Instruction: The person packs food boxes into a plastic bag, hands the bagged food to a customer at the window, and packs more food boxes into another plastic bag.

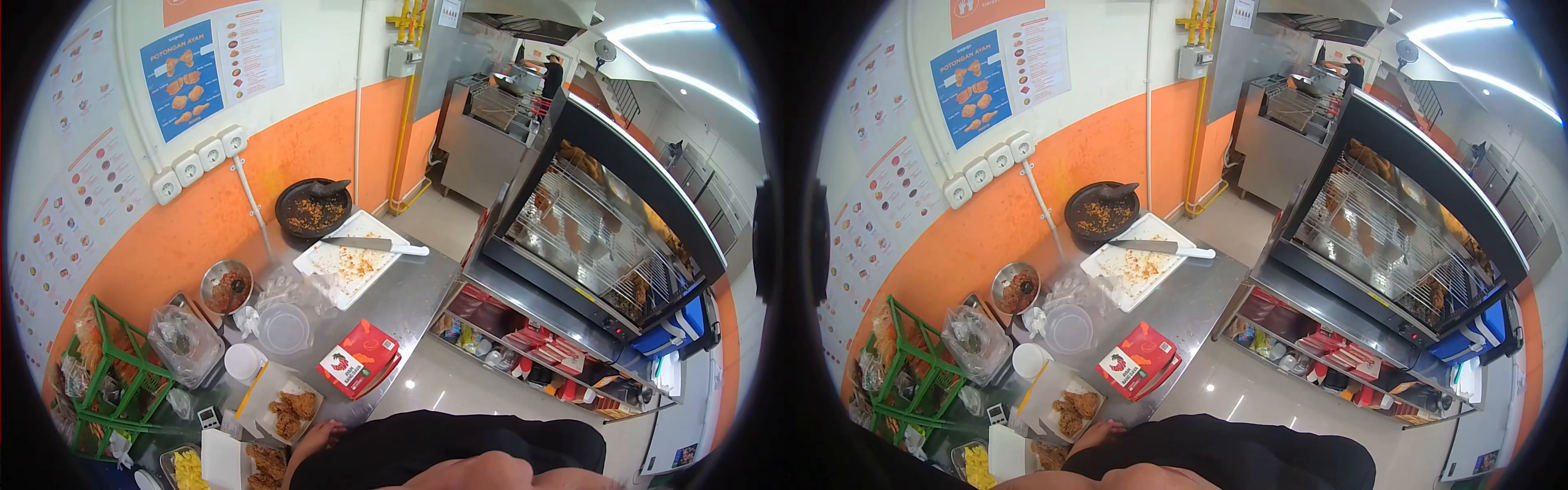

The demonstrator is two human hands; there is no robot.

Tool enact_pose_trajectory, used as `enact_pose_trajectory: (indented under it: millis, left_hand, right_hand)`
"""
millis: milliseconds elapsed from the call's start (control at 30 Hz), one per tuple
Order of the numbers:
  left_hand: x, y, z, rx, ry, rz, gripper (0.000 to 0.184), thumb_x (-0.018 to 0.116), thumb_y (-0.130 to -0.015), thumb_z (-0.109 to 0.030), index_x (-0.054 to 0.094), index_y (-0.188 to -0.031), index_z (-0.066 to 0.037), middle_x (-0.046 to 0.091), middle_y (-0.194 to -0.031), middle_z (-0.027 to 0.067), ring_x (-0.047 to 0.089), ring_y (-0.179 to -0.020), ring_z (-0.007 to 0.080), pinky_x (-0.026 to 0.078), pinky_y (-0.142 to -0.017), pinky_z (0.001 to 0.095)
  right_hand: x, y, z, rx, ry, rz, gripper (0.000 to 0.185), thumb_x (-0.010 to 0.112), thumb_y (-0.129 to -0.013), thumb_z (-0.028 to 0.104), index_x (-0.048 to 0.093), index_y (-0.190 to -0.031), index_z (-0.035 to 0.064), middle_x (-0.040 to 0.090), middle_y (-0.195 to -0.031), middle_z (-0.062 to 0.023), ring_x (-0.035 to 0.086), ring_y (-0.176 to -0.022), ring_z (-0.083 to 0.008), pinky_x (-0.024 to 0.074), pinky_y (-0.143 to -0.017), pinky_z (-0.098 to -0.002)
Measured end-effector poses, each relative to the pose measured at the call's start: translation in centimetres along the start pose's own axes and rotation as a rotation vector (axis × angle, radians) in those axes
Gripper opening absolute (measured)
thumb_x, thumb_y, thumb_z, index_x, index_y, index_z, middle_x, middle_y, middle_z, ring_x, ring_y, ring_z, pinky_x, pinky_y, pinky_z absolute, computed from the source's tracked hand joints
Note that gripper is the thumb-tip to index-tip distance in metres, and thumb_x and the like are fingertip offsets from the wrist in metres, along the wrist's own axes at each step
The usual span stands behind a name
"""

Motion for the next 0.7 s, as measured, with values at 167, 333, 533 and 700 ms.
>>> enact_pose_trajectory:
  millis: [167, 333, 533, 700]
  left_hand:
    - [-0.5, 0.3, -0.5, 0.039, -0.006, -0.008, 0.048, 0.036, -0.102, -0.036, 0.052, -0.129, 0.0, 0.064, -0.122, 0.0113, 0.06, -0.09, 0.0194, 0.049, -0.079, 0.0325]
    - [-0.2, 1.4, -1.2, -0.001, 0.007, -0.039, 0.047, 0.036, -0.101, -0.036, 0.053, -0.128, 0.0, 0.064, -0.121, 0.0118, 0.061, -0.088, 0.0198, 0.049, -0.079, 0.0324]
    - [-0.1, 1.9, -1.3, 0.011, 0.011, -0.05, 0.046, 0.037, -0.101, -0.036, 0.054, -0.126, -0.001, 0.064, -0.119, 0.0118, 0.061, -0.088, 0.0196, 0.049, -0.079, 0.0323]
    - [-0.1, 2.0, -1.2, 0.05, 0.05, -0.049, 0.046, 0.038, -0.101, -0.036, 0.055, -0.126, -0.002, 0.065, -0.118, 0.0112, 0.06, -0.086, 0.0184, 0.048, -0.077, 0.0311]
  right_hand:
    - [0.7, 0.3, 0.5, 0.005, -0.009, 0.022, 0.056, 0.039, -0.1, 0.043, 0.041, -0.14, 0.0036, 0.052, -0.132, -0.0229, 0.055, -0.119, -0.0327, 0.0438, -0.102, -0.047]
    - [0.6, 0.8, 0.5, 0.014, -0.015, 0.028, 0.056, 0.039, -0.1, 0.043, 0.04, -0.14, 0.0032, 0.052, -0.132, -0.0231, 0.054, -0.12, -0.0331, 0.0437, -0.102, -0.0473]
    - [0.2, 1.2, 0.1, 0.032, -0.018, 0.031, 0.057, 0.039, -0.1, 0.043, 0.04, -0.14, 0.0028, 0.051, -0.132, -0.0235, 0.054, -0.12, -0.0337, 0.0436, -0.103, -0.0476]
    - [0.0, 1.5, -0.4, 0.023, -0.023, 0.058, 0.057, 0.039, -0.1, 0.043, 0.04, -0.14, 0.0025, 0.051, -0.132, -0.0238, 0.054, -0.12, -0.0341, 0.0434, -0.103, -0.0478]
Point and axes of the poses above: each hand's wrist, its own y-axis away from the middle knuckle, its own x-axis out of the palm, z = x × y, the point moved 6 cm from there along -y, towards the middle knuckle
